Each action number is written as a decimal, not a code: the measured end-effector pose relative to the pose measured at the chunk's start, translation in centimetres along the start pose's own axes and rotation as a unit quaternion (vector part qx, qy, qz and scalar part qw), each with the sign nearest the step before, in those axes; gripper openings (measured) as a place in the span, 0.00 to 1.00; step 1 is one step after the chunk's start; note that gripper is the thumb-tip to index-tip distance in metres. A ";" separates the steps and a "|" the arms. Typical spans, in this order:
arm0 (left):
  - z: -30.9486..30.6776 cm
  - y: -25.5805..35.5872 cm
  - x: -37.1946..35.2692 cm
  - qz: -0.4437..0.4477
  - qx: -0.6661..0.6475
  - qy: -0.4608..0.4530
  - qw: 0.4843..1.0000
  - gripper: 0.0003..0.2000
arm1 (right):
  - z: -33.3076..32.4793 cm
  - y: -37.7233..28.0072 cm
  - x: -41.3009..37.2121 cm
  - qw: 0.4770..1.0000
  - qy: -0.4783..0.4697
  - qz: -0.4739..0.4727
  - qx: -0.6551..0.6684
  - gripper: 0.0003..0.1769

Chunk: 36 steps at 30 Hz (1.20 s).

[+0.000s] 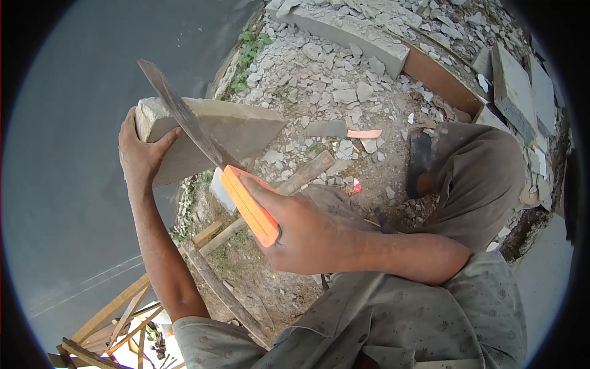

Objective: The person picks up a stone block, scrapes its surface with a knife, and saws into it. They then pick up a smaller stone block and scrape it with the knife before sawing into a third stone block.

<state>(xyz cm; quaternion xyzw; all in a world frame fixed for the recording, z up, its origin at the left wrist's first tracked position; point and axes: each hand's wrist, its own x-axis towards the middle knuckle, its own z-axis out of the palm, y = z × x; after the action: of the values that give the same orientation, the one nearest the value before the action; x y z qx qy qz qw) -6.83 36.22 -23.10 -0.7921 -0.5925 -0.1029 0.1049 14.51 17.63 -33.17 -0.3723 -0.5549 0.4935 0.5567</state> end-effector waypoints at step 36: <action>-0.1 -2.9 2.4 -0.022 -0.054 -0.006 0.998 0.48 | -12.0 27.1 4.1 0.883 -0.039 0.063 -0.464 0.36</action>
<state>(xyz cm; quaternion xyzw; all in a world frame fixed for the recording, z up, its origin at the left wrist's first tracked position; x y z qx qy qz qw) -8.94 39.16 -22.19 -0.7838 -0.6042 -0.1324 0.0556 22.20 29.60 -59.47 -0.6021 -0.7174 0.2280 0.2662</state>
